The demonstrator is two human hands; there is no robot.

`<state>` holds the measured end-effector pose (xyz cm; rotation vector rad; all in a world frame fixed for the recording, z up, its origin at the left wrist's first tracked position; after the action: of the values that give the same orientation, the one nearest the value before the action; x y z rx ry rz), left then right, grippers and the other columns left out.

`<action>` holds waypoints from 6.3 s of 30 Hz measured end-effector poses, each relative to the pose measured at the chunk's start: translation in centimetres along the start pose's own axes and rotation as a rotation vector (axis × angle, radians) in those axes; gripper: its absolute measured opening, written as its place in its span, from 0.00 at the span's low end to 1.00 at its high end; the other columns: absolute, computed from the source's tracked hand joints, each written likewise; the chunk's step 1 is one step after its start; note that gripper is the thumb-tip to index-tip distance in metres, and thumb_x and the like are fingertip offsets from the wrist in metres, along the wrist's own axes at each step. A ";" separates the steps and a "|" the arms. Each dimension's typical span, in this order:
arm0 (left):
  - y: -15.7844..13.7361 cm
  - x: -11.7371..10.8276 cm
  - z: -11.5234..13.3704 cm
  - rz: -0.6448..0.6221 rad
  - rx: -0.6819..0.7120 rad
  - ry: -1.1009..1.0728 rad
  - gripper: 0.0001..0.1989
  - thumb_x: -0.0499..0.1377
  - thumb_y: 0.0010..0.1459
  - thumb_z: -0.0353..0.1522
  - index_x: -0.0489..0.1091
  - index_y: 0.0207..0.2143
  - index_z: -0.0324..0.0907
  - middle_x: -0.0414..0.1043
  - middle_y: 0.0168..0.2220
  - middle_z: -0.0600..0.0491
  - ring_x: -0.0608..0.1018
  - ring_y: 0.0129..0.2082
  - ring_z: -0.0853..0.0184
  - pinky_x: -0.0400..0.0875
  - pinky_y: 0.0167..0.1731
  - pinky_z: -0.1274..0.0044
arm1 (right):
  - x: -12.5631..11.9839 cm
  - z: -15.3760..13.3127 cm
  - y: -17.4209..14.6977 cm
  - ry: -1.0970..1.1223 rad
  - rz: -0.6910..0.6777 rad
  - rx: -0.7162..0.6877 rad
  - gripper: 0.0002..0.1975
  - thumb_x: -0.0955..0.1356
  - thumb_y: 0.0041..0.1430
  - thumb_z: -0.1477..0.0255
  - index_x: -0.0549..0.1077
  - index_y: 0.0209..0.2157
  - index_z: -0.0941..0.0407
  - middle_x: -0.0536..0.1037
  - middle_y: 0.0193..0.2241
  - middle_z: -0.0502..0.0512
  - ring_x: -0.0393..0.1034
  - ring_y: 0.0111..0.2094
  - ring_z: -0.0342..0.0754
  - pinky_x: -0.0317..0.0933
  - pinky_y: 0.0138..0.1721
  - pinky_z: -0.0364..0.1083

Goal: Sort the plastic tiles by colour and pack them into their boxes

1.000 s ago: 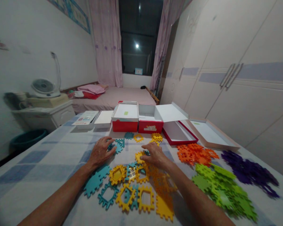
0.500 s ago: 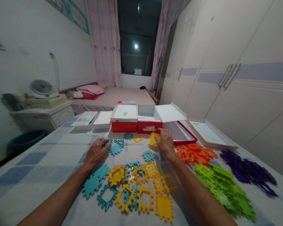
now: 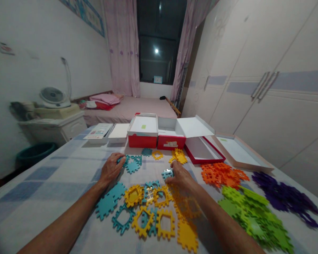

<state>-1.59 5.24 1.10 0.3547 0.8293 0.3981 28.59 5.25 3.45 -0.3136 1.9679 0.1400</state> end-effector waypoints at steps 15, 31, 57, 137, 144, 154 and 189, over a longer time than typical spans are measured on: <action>0.6 -0.9 -0.9 0.136 -0.143 -0.242 0.22 0.44 0.60 0.42 0.72 0.37 0.38 0.72 0.40 0.45 0.73 0.44 0.61 0.66 0.49 0.70 | 1.4 -9.7 4.8 0.363 0.026 -0.304 0.15 0.60 0.60 0.63 0.70 0.41 0.59 0.75 0.37 0.57 0.69 0.38 0.47 0.62 0.38 0.45; 0.6 -0.9 -0.7 0.130 -0.128 -0.272 0.23 0.41 0.61 0.42 0.72 0.33 0.41 0.73 0.38 0.48 0.74 0.43 0.62 0.66 0.48 0.70 | 3.3 -9.2 8.1 -0.313 0.117 -0.198 0.20 0.59 0.63 0.65 0.65 0.53 0.57 0.69 0.52 0.65 0.55 0.56 0.59 0.53 0.51 0.57; 0.6 -0.5 -1.2 0.104 -0.126 -0.249 0.25 0.40 0.62 0.42 0.72 0.36 0.39 0.72 0.38 0.46 0.74 0.43 0.62 0.66 0.47 0.70 | 2.2 -6.2 0.8 0.110 -0.155 -0.256 0.05 0.65 0.46 0.77 0.67 0.29 0.56 0.70 0.27 0.48 0.60 0.29 0.42 0.53 0.30 0.40; 0.5 -0.1 -0.5 0.025 -0.022 0.011 0.26 0.39 0.61 0.42 0.74 0.33 0.39 0.72 0.40 0.44 0.72 0.44 0.60 0.64 0.50 0.68 | 3.2 -8.2 -3.7 0.016 -0.119 -0.606 0.32 0.70 0.49 0.71 0.62 0.57 0.54 0.65 0.56 0.59 0.57 0.56 0.54 0.53 0.55 0.54; 0.5 -0.1 -0.5 0.013 -0.016 0.012 0.25 0.40 0.61 0.41 0.74 0.33 0.40 0.73 0.40 0.45 0.72 0.44 0.60 0.65 0.50 0.68 | 2.6 -7.5 -4.1 -0.048 -0.074 -0.477 0.28 0.69 0.48 0.72 0.66 0.53 0.61 0.69 0.44 0.63 0.64 0.44 0.52 0.61 0.46 0.50; 0.5 -0.1 -0.4 0.003 -0.031 0.022 0.24 0.40 0.61 0.40 0.73 0.34 0.40 0.73 0.40 0.45 0.72 0.44 0.61 0.63 0.50 0.70 | -2.4 -3.8 -1.1 -0.160 0.284 -0.360 0.20 0.68 0.55 0.69 0.68 0.50 0.59 0.67 0.47 0.64 0.62 0.49 0.56 0.59 0.50 0.56; 0.4 -0.4 -0.1 -0.004 -0.059 0.025 0.23 0.41 0.61 0.39 0.73 0.34 0.39 0.73 0.41 0.43 0.73 0.43 0.60 0.65 0.49 0.69 | 0.0 -5.9 -11.7 0.000 -0.228 -0.289 0.18 0.70 0.43 0.74 0.70 0.40 0.54 0.70 0.41 0.55 0.65 0.40 0.50 0.61 0.41 0.47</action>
<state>-1.96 5.47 1.46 0.2937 0.8410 0.4226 26.71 -7.37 6.41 -0.7229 1.8967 0.2767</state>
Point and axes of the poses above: each hand's wrist, its own y-axis towards the middle knuckle, its own x-axis out of the palm, z = x × y, the point moved 5 cm from there along y, towards the middle knuckle
